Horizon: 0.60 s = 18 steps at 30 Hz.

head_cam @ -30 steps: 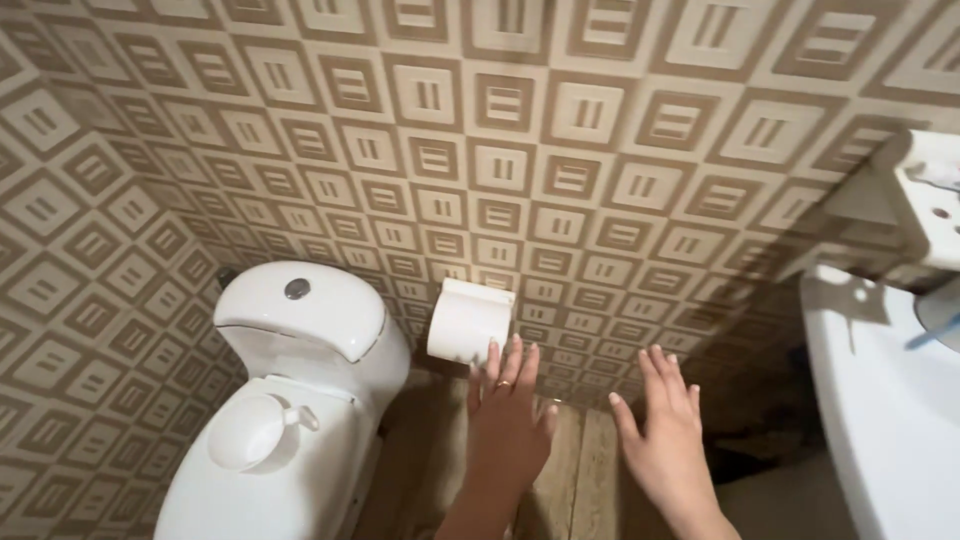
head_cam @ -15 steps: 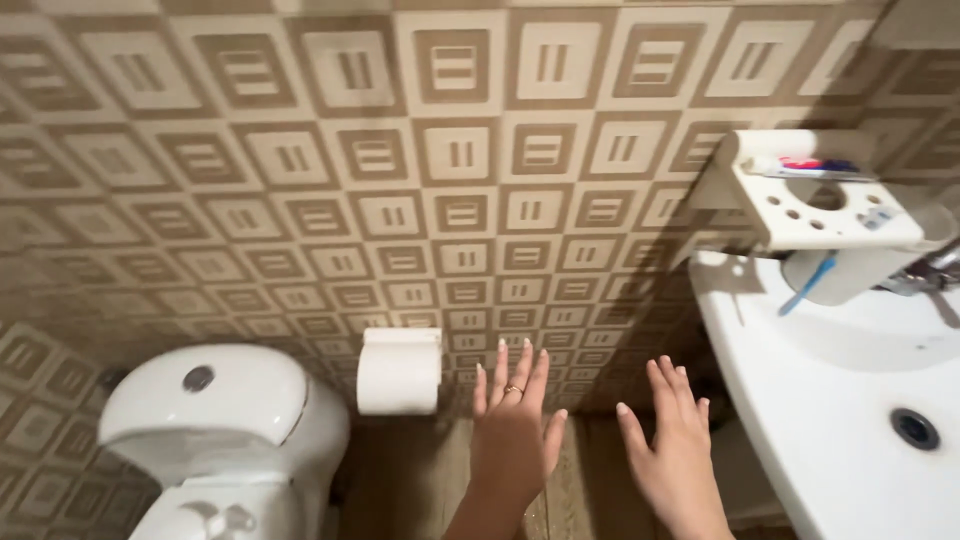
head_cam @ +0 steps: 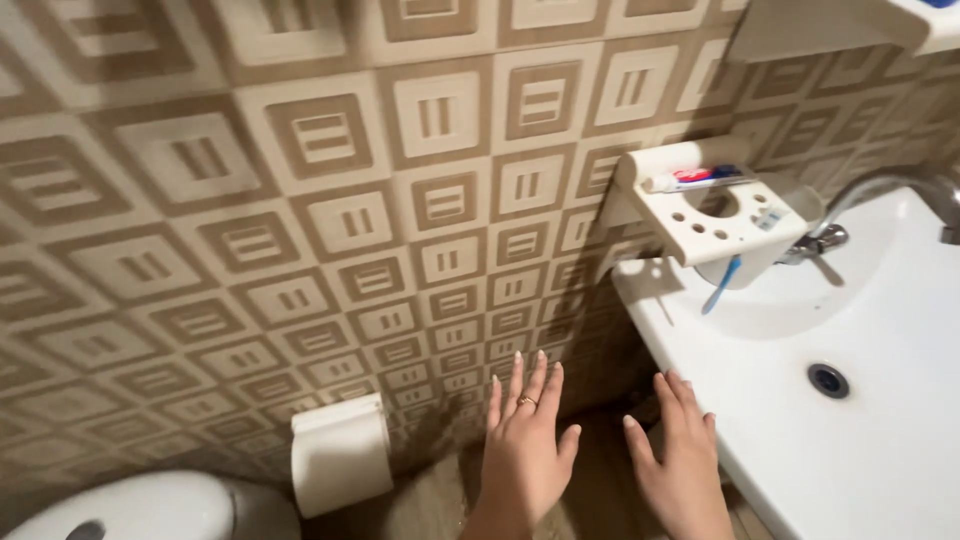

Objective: Organizing and moving various bathroom items including a toothbrush, toothpaste, soap dish, and face wash.

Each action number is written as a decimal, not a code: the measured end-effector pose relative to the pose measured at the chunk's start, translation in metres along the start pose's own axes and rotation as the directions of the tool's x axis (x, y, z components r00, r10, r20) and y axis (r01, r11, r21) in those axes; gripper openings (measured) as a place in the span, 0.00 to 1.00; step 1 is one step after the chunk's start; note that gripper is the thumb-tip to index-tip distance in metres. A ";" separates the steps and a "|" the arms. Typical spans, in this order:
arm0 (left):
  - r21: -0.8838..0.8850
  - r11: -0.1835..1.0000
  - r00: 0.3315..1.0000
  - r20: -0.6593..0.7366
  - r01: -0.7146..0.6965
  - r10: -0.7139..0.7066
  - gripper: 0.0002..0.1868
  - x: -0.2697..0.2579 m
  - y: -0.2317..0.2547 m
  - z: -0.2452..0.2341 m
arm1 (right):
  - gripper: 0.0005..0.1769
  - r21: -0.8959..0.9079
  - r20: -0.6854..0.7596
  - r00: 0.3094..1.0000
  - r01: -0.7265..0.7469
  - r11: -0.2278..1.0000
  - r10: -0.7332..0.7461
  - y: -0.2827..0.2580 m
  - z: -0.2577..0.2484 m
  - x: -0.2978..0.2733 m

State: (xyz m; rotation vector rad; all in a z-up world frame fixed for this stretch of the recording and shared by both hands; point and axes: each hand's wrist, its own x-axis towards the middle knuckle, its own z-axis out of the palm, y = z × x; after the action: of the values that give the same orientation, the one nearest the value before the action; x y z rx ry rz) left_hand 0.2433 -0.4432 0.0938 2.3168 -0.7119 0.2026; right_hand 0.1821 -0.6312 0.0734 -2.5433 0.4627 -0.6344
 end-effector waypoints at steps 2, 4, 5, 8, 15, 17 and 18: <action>-0.026 1.000 0.999 0.048 -0.009 0.010 0.39 0.009 0.006 0.002 | 0.37 -0.002 -0.001 0.999 -0.043 0.999 0.043 0.004 -0.007 0.003; -0.052 0.999 0.995 0.095 -0.016 0.021 0.39 0.018 0.016 0.005 | 0.37 -0.005 -0.004 0.996 -0.085 0.996 0.085 0.015 -0.011 0.005; -0.070 0.998 0.990 0.138 0.002 0.008 0.38 0.022 0.021 0.005 | 0.37 -0.004 -0.040 0.996 -0.075 0.997 0.075 0.021 -0.011 0.006; -0.092 0.996 0.981 0.193 0.002 0.015 0.38 0.032 0.033 0.010 | 0.36 0.056 -0.066 0.988 -0.139 0.989 0.142 0.027 -0.022 0.014; -0.153 0.988 0.975 0.217 -0.024 0.057 0.38 0.058 0.060 0.034 | 0.36 0.181 0.022 0.910 -0.410 0.894 0.414 0.024 -0.059 0.046; -0.165 0.985 0.982 0.175 -0.045 0.074 0.38 0.064 0.066 0.048 | 0.36 0.177 0.000 0.934 -0.351 0.920 0.356 0.049 -0.057 0.055; -0.178 0.982 0.987 0.135 -0.067 0.091 0.38 0.069 0.070 0.055 | 0.36 0.169 -0.022 0.954 -0.292 0.941 0.299 0.061 -0.056 0.061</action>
State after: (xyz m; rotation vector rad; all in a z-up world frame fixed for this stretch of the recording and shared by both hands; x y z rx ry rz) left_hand 0.2599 -0.5525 0.1157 2.1546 -0.8596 0.0097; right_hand 0.1921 -0.7283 0.1070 -2.2472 0.7598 -0.5933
